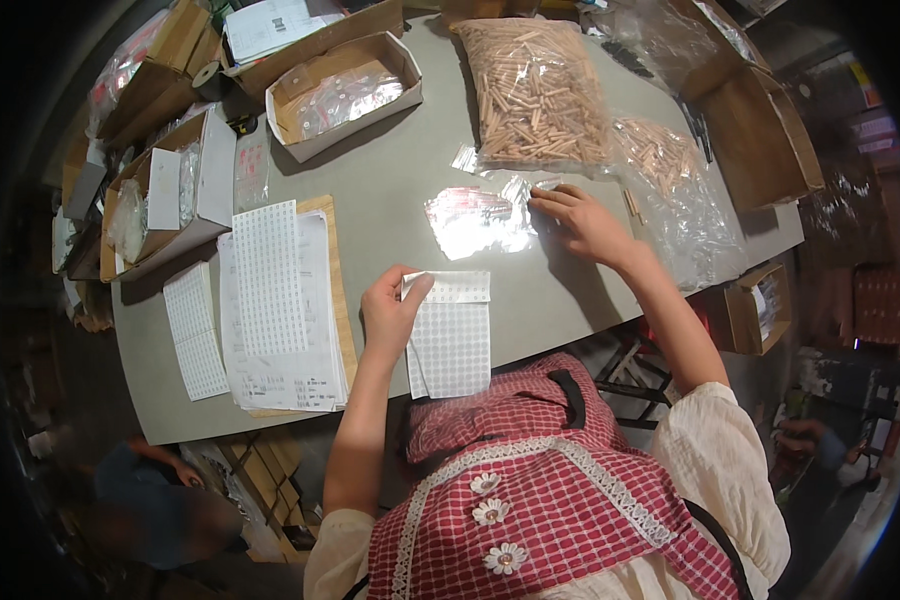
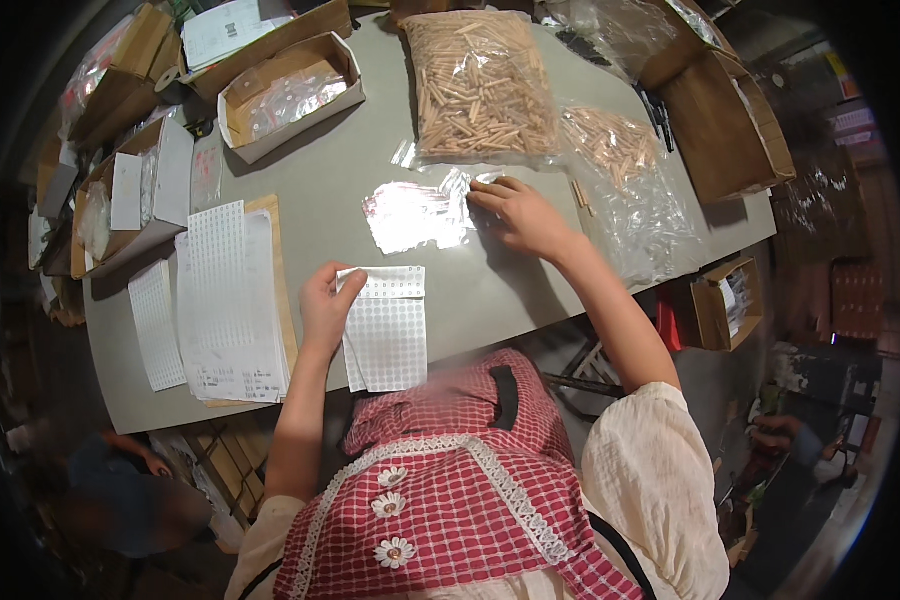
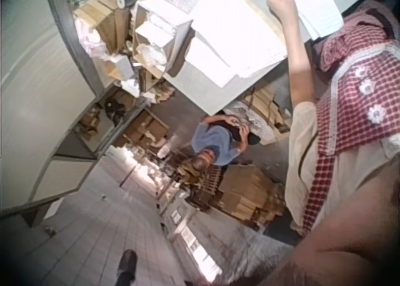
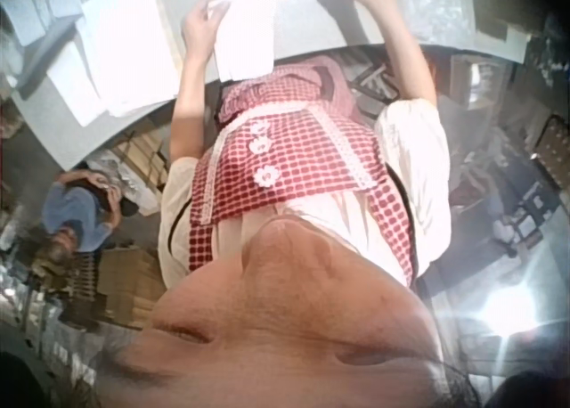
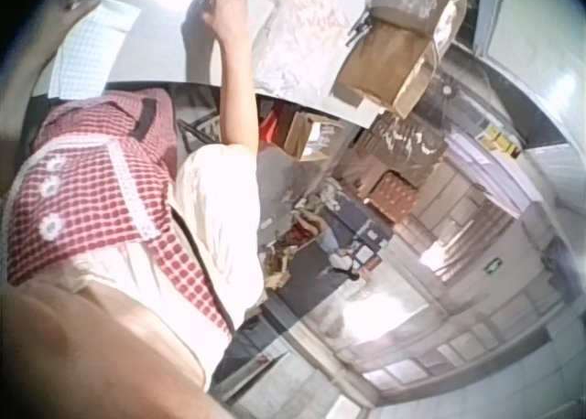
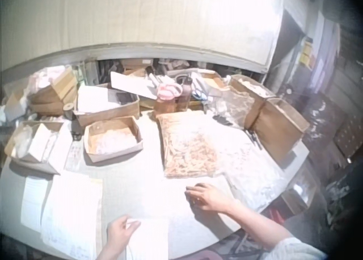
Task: The person repeatedly peels small circular labels from a sheet and places them into small clear plastic bags on a cluttered work table. The person handles the label sheet and bags by hand throughout the clip.
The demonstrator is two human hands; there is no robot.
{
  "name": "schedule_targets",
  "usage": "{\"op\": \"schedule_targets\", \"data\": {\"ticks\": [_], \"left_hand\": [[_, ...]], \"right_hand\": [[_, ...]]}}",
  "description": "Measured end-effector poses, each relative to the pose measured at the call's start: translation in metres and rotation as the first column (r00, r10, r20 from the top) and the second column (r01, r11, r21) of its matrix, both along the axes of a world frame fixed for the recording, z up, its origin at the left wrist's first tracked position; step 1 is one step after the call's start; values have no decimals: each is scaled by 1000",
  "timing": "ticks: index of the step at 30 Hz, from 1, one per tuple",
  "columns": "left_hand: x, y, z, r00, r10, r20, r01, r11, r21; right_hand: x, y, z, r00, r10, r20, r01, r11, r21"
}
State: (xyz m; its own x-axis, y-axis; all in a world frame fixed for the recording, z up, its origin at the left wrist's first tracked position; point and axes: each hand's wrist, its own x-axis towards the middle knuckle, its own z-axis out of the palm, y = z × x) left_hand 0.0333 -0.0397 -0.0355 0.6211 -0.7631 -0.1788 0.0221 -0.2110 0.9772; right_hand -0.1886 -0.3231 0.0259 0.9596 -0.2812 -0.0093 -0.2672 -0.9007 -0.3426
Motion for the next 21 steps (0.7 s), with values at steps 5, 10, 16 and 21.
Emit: {"op": "schedule_targets", "data": {"ticks": [5,10,16,21], "left_hand": [[2,0,1,998,-4,63,3,1000,20],[4,-2,17,995,-90,48,83,987,135],[3,2,10,997,-71,-44,73,995,69],[-13,-10,31,964,-228,-136,221,973,-67]], "right_hand": [[-1,18,-12,968,-147,206,161,986,-53],[-5,20,-39,902,-200,384,255,962,-99],[-24,53,-29,834,-267,484,296,955,16],[-8,74,-6,808,-175,563,262,962,-76]]}}
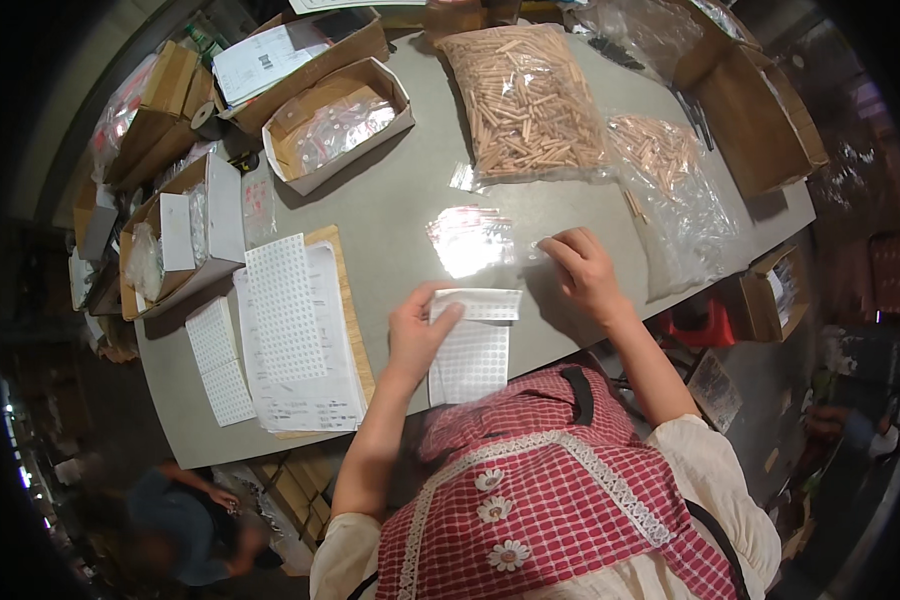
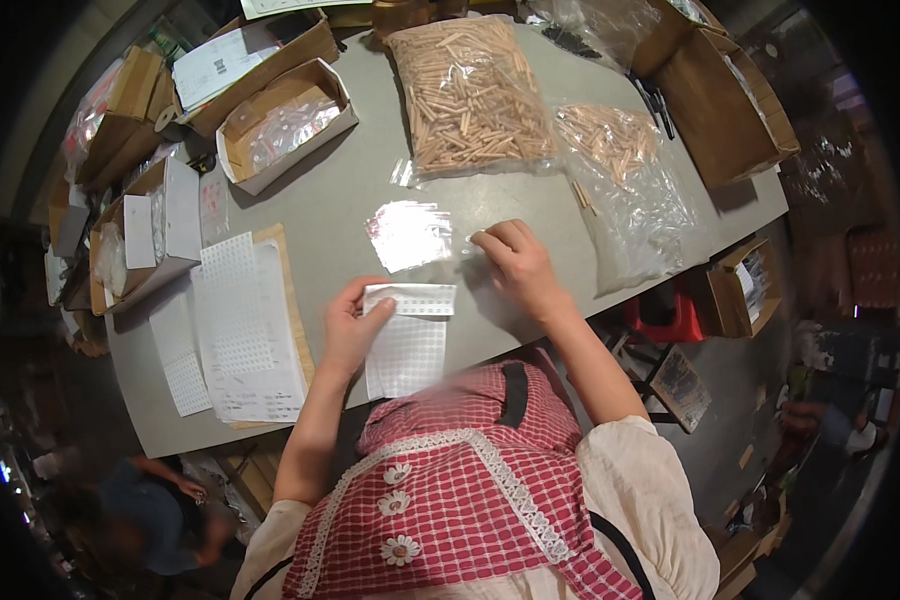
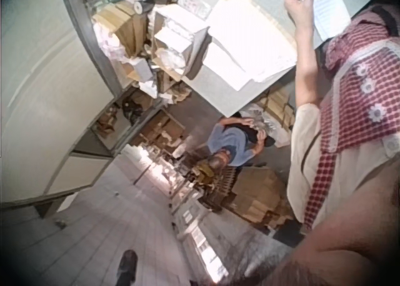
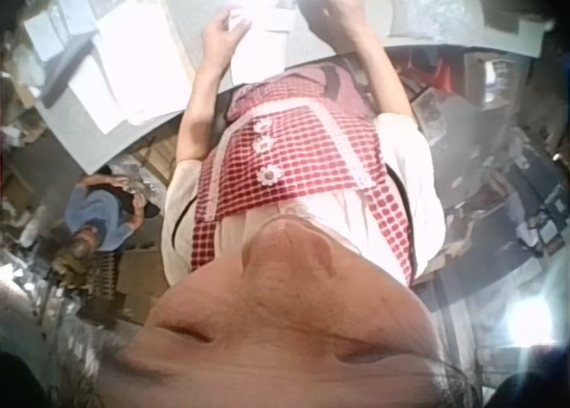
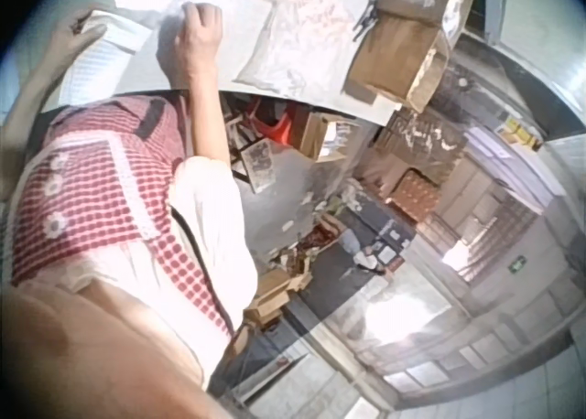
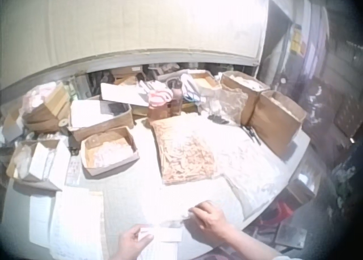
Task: The person repeatedly peels small circular labels from a sheet and places them into small clear plastic bags on a cluttered work table. The person handles the label sheet and bags by hand throughout the clip.
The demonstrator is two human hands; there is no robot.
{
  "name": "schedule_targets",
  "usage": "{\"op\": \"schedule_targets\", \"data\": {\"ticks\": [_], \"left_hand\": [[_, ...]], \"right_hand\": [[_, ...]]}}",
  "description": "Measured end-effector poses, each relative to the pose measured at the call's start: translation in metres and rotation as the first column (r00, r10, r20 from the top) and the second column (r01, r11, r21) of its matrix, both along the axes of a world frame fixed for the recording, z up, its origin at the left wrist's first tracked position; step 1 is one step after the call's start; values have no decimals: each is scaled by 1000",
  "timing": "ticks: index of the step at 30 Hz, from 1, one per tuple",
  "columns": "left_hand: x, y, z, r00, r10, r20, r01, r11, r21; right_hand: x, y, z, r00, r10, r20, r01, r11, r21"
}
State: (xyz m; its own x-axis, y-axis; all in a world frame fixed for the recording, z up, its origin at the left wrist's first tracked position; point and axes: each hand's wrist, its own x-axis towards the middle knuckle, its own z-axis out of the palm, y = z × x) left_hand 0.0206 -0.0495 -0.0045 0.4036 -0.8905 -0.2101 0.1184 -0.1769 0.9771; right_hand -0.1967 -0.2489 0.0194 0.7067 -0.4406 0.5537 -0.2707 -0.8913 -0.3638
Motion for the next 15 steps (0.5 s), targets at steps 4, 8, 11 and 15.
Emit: {"op": "schedule_targets", "data": {"ticks": [4,8,11,15], "left_hand": [[-6,-16,39,981,-100,-164,87,993,-84],[10,-14,54,961,19,-277,-30,999,-35],[36,-10,66,940,116,-321,-161,980,-115],[73,-5,87,905,79,-418,-159,975,-159]], "right_hand": [[27,7,25,994,74,75,-68,994,-80],[51,-1,48,981,162,108,-136,967,-217],[69,-12,69,971,216,102,-180,941,-288],[101,-23,92,948,300,104,-244,897,-368]]}}
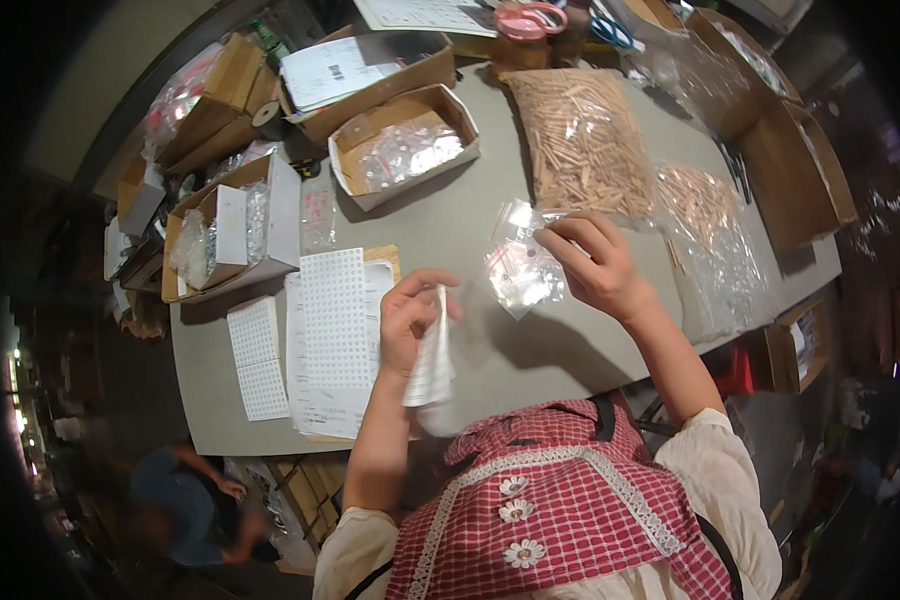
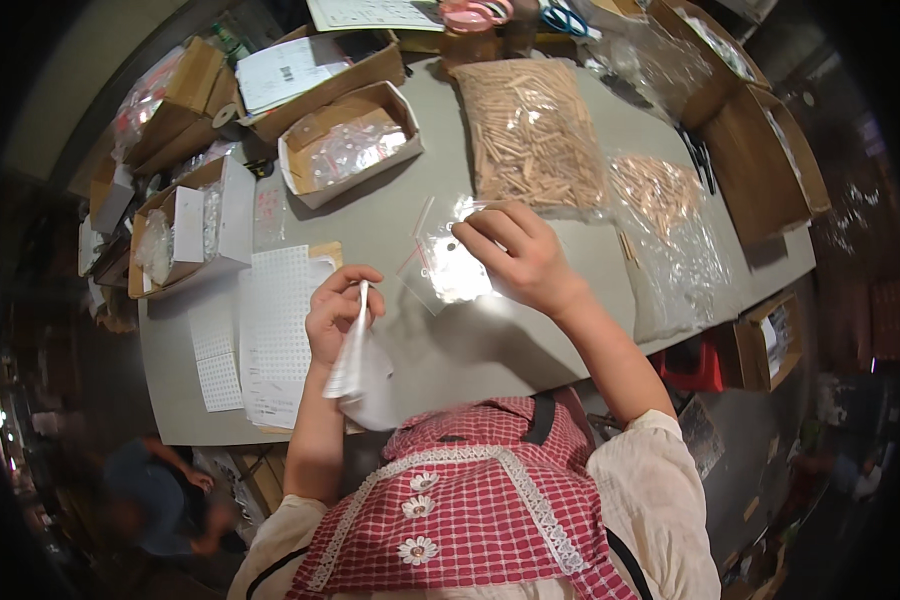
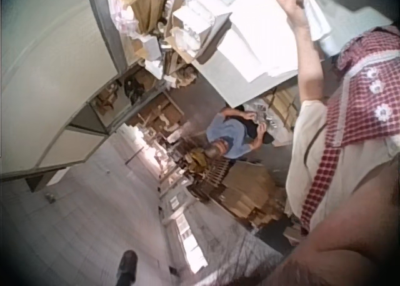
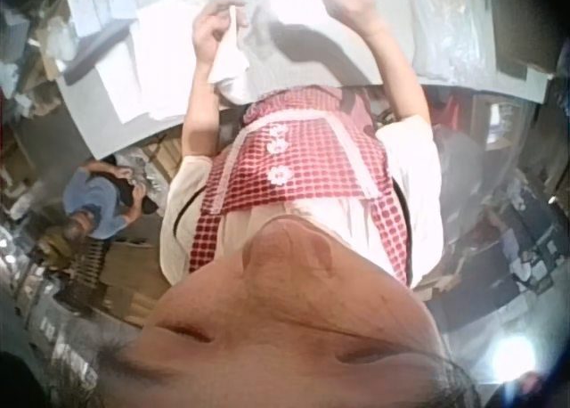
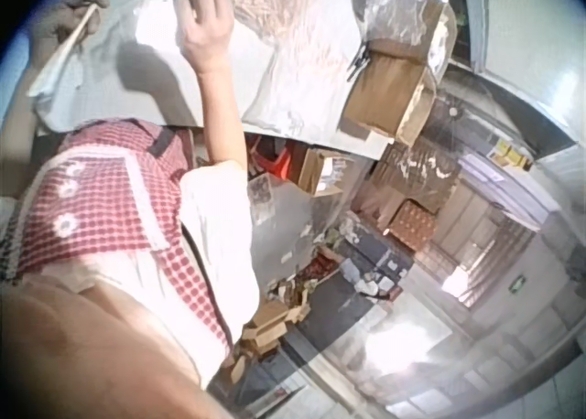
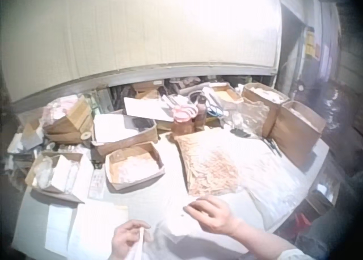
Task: The person repeatedly peels small circular labels from a sheet and places them into small clear plastic bags on a cluttered work table. The person handles the label sheet and bags by hand throughout the clip.
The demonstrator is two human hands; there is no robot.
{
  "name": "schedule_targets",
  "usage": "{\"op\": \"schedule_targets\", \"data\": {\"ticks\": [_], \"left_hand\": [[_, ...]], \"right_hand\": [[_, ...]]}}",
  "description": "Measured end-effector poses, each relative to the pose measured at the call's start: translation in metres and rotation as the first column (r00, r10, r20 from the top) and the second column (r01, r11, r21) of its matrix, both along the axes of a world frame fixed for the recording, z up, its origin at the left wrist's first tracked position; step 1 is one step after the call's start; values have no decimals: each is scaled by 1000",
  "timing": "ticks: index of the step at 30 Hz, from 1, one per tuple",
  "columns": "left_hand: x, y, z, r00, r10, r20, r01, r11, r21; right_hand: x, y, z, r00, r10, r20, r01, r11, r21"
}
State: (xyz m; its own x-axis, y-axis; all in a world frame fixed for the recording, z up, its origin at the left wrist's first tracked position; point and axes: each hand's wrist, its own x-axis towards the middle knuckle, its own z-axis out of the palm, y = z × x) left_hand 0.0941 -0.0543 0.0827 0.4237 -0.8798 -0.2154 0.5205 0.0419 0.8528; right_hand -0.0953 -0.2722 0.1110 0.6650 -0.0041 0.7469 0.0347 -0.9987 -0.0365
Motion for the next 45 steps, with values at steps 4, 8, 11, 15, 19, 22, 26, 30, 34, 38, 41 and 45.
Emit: {"op": "schedule_targets", "data": {"ticks": [4,8,11,15,19,22,26,30,34,38,41,45], "left_hand": [[21,-7,17,967,-255,21,246,948,200],[24,-21,35,966,-258,-16,256,946,196],[39,-34,13,995,-97,-15,98,984,149],[54,-47,-5,994,82,-66,-76,993,93],[81,-53,-11,991,132,-7,-130,983,130],[97,-58,-13,981,192,9,-191,972,138],[118,-55,-21,948,301,100,-312,942,121],[129,-53,-23,936,341,85,-350,925,147],[132,-55,-21,954,296,51,-300,933,198],[132,-49,-33,945,323,58,-328,924,195],[128,-49,-40,952,305,22,-303,935,184],[119,-59,-38,969,243,43,-247,948,201]], "right_hand": [[32,-8,13,998,60,-12,-61,994,-93],[65,-11,19,990,125,-65,-132,983,-125],[87,-16,18,981,164,-102,-176,975,-134],[115,-31,12,960,155,-231,-191,972,-140],[144,-45,1,948,179,-265,-208,975,-85],[165,-51,-12,959,182,-215,-187,982,-2],[183,-57,-26,975,146,-168,-137,989,62],[199,-71,-24,992,64,-106,-57,996,64],[227,-87,-40,981,-13,-195,41,989,142],[221,-70,-51,949,103,-299,28,915,402],[194,-32,-43,930,239,-279,114,534,838],[187,-3,-34,847,448,-286,201,229,952]]}}
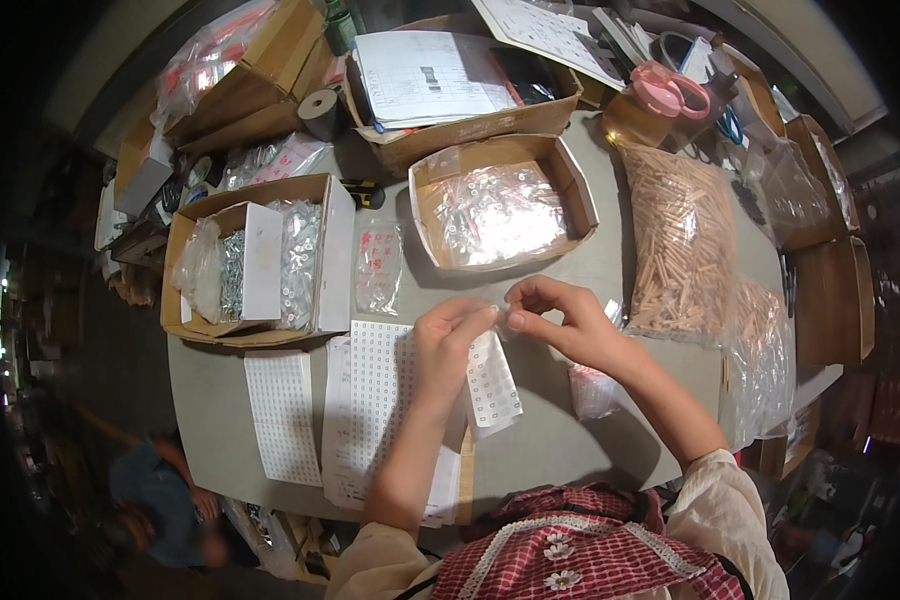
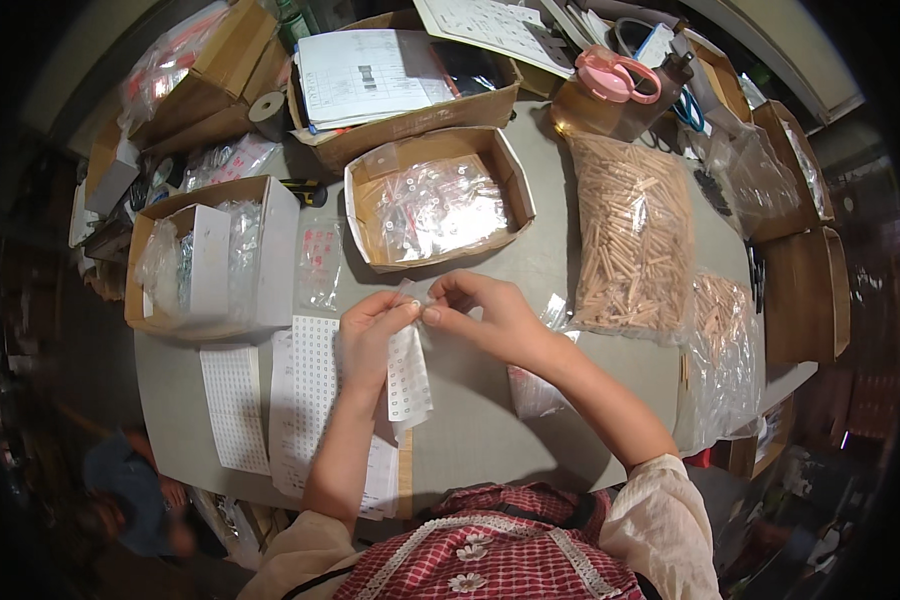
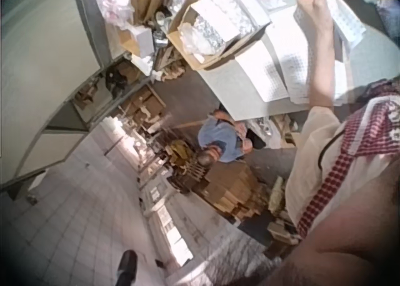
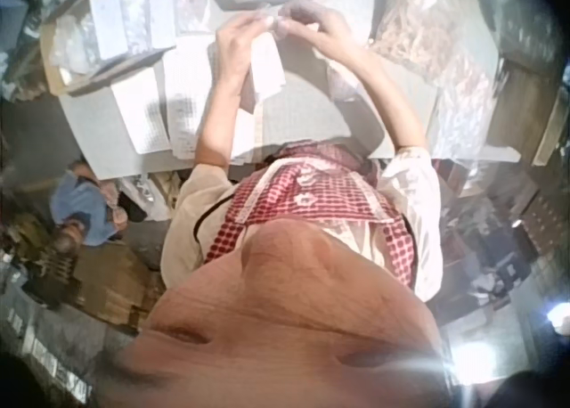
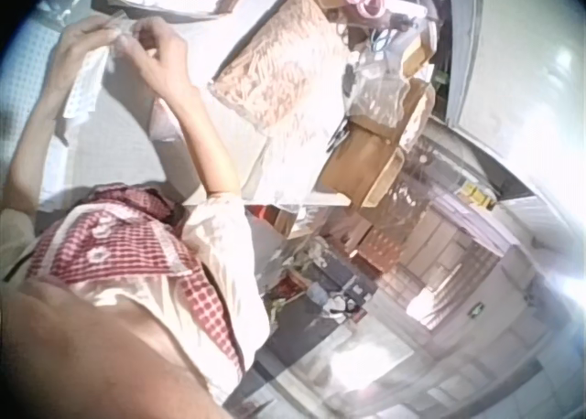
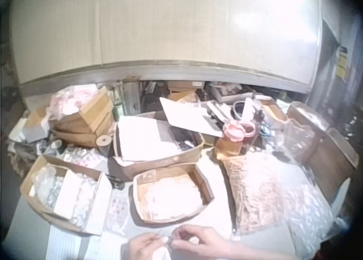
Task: The person repeatedly peels small circular labels from a sheet and places them into small clear plastic bags on a cluttered work table. The person handles the label sheet and bags by hand throughout the clip.
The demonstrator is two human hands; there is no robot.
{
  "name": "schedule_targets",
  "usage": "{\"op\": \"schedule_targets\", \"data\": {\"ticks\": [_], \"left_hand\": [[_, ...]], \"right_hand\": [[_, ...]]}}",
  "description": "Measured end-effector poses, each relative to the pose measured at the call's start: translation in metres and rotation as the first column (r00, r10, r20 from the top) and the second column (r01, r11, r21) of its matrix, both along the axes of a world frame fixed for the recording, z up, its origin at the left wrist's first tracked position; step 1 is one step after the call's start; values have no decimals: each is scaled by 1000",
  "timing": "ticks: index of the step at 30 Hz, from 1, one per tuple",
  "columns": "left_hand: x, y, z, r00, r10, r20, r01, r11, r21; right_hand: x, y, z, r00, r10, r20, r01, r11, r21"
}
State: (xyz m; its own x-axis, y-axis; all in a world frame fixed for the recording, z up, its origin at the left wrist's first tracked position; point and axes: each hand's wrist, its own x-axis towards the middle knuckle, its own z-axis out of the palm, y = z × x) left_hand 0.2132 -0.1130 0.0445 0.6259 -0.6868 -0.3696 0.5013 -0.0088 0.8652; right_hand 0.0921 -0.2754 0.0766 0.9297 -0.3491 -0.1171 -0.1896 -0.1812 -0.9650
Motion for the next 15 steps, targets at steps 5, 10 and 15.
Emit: {"op": "schedule_targets", "data": {"ticks": [5,10,15], "left_hand": [[-1,-20,-3,990,-4,139,12,998,-61],[-1,-16,-8,963,94,253,-85,995,-48],[-15,4,15,890,131,436,-133,991,-26]], "right_hand": [[17,-32,-10,988,-152,9,153,987,-57],[36,-58,-11,933,-329,148,300,479,-825],[-10,3,20,999,-51,-3,51,996,72]]}}
